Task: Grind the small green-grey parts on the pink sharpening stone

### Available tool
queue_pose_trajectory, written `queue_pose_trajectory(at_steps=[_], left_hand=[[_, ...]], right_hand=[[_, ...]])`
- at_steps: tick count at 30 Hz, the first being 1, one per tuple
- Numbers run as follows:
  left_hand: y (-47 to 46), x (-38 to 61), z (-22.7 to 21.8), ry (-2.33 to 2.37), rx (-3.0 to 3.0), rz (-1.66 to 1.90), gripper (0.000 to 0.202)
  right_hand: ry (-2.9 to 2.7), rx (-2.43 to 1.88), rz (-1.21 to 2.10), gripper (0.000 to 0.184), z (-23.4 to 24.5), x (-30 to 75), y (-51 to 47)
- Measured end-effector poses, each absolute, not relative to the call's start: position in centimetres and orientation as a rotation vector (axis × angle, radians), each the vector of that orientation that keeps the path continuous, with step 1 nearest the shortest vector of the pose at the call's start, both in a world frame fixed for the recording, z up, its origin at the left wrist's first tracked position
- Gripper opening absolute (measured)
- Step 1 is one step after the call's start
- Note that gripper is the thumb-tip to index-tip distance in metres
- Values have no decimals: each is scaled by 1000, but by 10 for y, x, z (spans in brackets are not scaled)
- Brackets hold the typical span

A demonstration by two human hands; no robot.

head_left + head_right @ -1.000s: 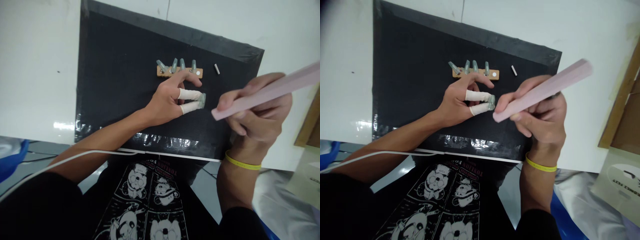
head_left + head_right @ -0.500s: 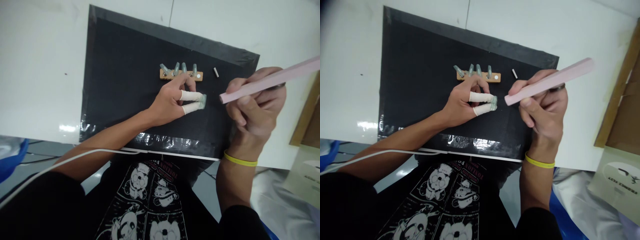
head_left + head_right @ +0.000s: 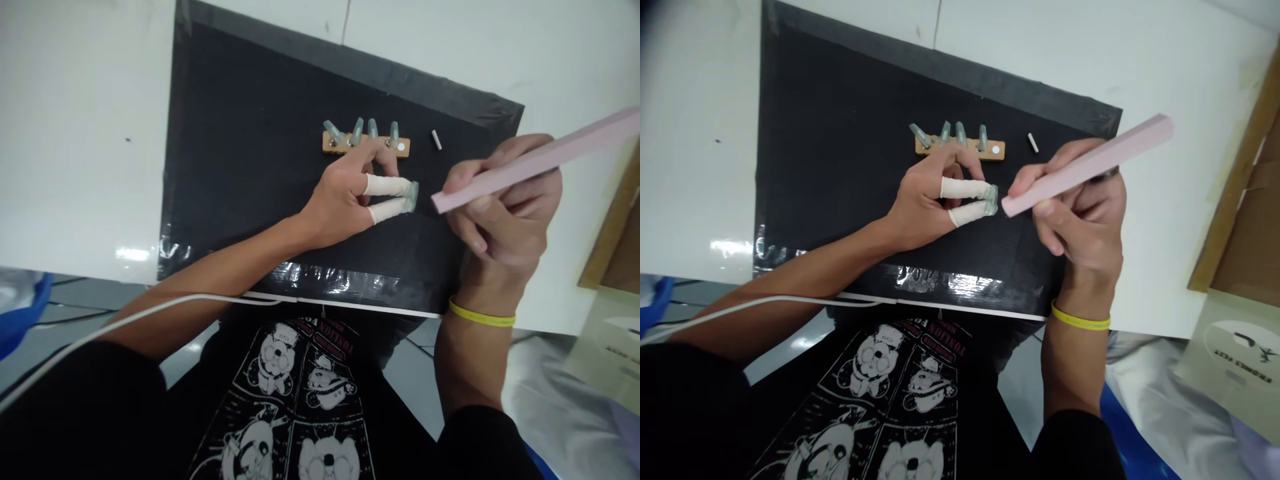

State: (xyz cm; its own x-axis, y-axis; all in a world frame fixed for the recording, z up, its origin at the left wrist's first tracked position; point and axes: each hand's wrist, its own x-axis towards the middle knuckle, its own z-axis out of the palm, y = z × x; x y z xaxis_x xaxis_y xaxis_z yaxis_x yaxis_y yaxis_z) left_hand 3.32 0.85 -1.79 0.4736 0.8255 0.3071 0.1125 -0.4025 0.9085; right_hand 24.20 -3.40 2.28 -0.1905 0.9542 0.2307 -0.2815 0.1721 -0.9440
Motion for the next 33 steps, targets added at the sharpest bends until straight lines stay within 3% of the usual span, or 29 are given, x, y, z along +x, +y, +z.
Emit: queue_pose_trajectory(at_steps=[20,33], left_hand=[[7,32,-17,771,1890,1013,20],[6,31,-22,730,1968,1084,14]], right_hand=[[-1209,-889,1223,19,21,244,-28],[-1260,-1061,1439,37,22,258,-32]])
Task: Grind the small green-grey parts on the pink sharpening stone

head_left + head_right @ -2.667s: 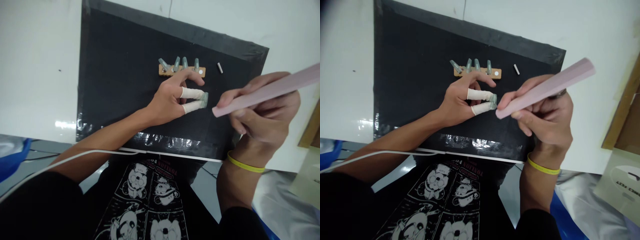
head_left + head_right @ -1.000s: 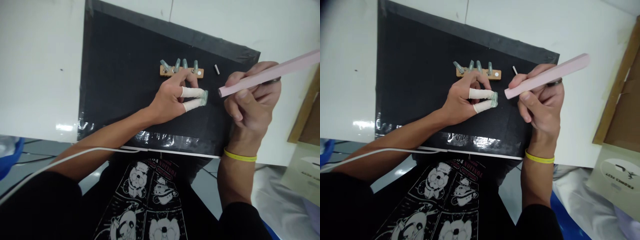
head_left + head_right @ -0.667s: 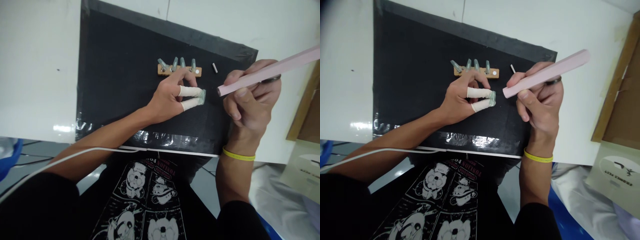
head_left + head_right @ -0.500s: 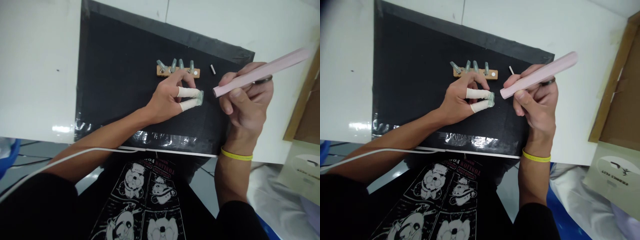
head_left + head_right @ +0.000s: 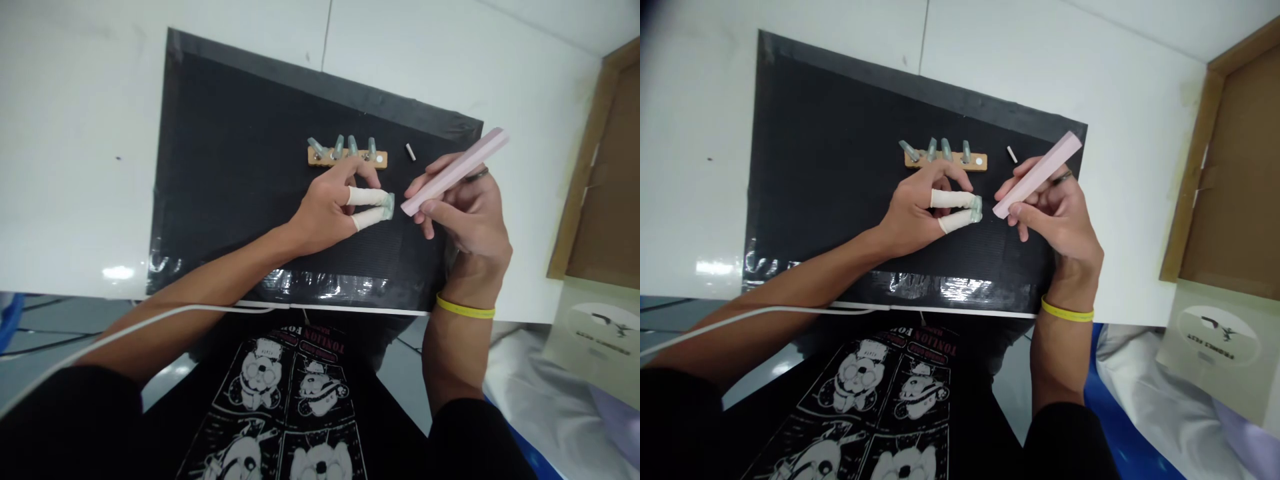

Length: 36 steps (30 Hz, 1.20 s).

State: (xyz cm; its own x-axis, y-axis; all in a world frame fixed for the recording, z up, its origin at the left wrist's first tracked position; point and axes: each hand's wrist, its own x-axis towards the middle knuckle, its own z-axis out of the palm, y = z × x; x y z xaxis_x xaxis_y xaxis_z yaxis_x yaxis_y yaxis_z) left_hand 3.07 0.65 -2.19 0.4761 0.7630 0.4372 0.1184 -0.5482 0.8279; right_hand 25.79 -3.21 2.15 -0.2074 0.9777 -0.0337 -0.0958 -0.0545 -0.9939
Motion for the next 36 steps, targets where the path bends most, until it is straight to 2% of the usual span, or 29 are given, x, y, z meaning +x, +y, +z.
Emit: queue_pose_trajectory(at_steps=[18,23,29,36], left_hand=[[7,35,-25,738,1932,1093,14],[8,33,-25,740,1907,1095,13],[7,33,-23,733,1873,1091,11],[0,33,-13,697,1698,959,16]], right_hand=[[-1159,-982,1382,37,4,255,-24],[-1159,-1005,1205,27,5,241,-37],[-1011,-1135,953,25,12,218,-70],[-991,-1178,847,26,22,209,-92]])
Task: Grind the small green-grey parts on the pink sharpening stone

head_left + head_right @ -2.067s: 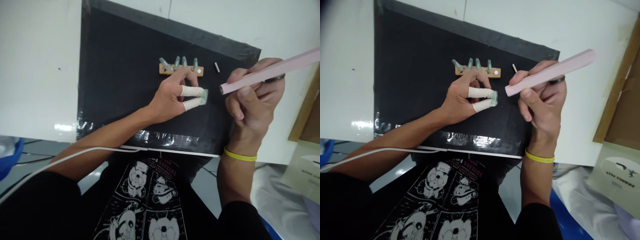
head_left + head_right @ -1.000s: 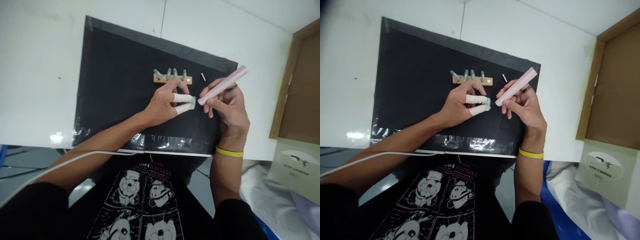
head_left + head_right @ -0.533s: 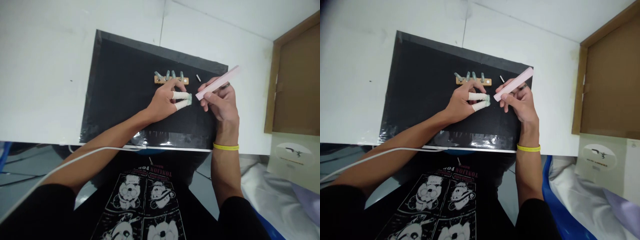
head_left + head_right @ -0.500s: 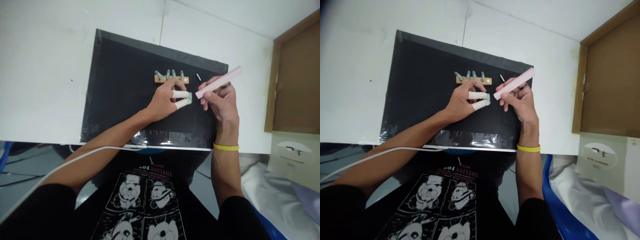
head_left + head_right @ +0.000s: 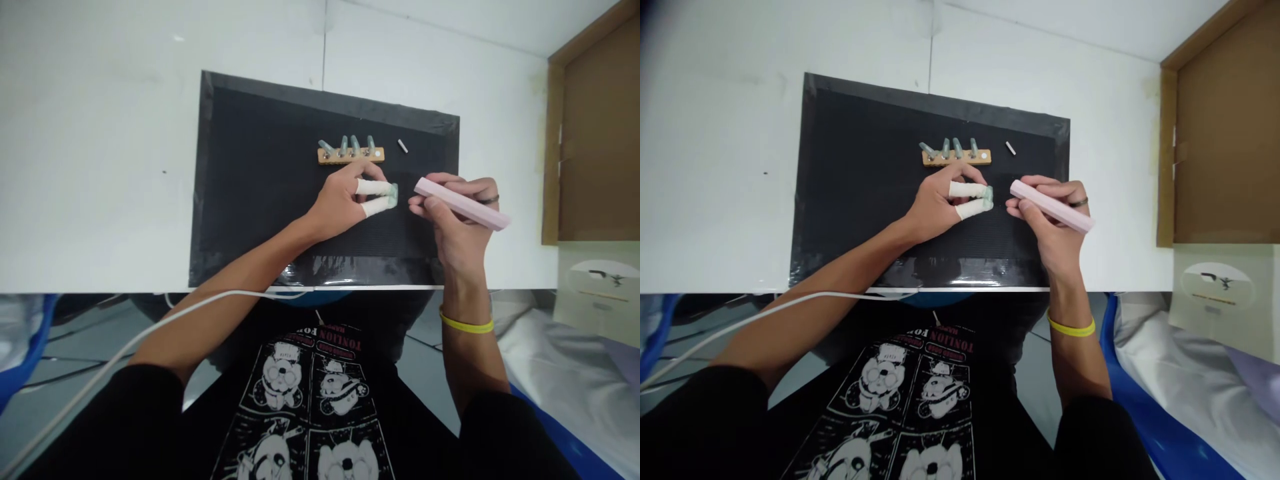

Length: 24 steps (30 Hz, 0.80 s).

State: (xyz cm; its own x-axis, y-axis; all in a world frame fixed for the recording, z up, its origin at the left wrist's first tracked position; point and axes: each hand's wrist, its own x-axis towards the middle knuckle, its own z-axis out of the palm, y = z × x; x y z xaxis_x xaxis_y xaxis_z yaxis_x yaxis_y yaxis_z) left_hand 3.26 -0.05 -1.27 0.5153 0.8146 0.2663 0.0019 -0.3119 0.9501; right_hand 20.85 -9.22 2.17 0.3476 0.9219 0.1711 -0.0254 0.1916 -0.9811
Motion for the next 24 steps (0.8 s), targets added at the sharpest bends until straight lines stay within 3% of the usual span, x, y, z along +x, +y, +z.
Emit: queue_pose_trajectory(at_steps=[5,10,15,18,21,24], left_hand=[[-5,33,-10,626,1533,832,28],[-8,34,-8,593,1530,797,28],[-9,34,-7,606,1541,782,24],[-10,34,-5,597,1519,759,24],[-12,34,-3,567,1488,720,25],[-15,34,-1,530,1474,685,24]], right_hand=[[-1178,-1159,782,26,25,212,-108],[-1342,-1264,576,35,36,215,-122],[-1378,-1389,389,33,46,205,-144],[-1605,-1424,239,44,46,205,-152],[-1461,-1320,-13,61,43,209,-154],[-1404,-1311,241,66,44,208,-167]])
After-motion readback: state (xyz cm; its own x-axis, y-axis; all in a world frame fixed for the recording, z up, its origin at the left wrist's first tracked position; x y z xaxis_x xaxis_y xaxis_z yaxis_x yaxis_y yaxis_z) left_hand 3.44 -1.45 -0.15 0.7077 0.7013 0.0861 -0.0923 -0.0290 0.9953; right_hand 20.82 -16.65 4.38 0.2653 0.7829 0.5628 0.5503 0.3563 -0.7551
